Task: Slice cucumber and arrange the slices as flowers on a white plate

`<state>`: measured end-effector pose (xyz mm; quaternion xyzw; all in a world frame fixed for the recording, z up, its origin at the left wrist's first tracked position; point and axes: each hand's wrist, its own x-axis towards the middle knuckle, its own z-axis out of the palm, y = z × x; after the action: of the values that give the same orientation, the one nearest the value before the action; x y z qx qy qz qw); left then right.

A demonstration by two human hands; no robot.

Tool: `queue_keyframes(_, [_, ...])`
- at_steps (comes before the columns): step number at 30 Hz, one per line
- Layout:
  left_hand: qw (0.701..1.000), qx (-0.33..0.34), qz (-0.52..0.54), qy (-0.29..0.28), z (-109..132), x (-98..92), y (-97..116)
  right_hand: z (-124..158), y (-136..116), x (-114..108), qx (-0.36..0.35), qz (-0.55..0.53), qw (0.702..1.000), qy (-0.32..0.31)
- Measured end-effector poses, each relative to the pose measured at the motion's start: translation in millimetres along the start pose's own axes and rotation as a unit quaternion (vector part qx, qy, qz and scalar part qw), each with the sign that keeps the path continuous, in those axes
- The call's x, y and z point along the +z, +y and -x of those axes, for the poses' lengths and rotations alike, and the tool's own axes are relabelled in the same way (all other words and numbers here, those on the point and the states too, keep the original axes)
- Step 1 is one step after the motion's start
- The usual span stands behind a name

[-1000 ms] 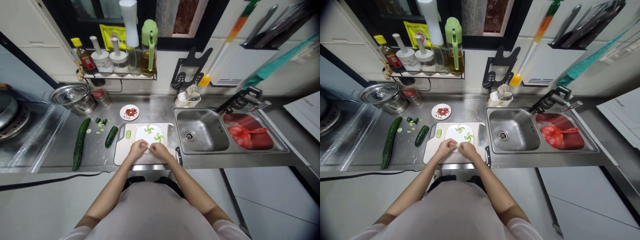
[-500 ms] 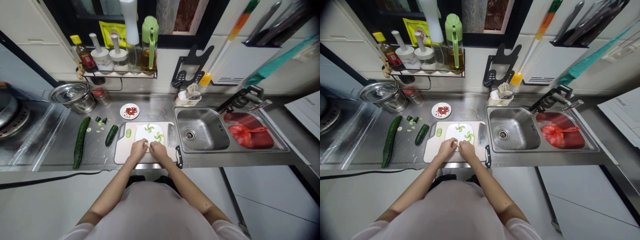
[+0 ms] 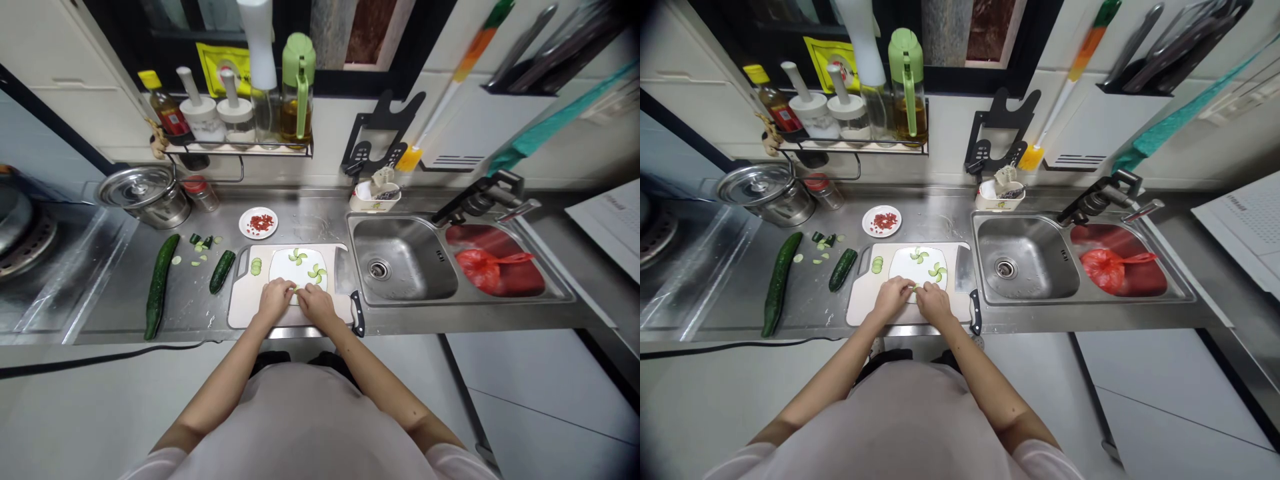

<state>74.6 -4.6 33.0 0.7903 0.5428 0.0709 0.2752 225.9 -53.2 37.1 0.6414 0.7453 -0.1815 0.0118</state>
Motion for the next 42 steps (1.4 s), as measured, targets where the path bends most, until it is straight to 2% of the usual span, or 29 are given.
queue_keyframes(22, [0.999, -0.004, -0.049, -0.001, 6.6, 1.5, -3.2, 0.3, -2.1, 5.3, -0.010, 0.008, 1.000, 0.009])
queue_keyframes(35, [0.999, -0.018, -0.036, 0.000, 8.1, 0.6, -3.1, -0.1, -0.6, 5.5, -0.008, -0.007, 1.000, 0.021])
queue_keyframes(42, [0.999, -0.021, -0.030, -0.004, 7.1, -1.7, -1.9, -0.5, 0.2, 1.9, -0.006, -0.008, 1.000, 0.008])
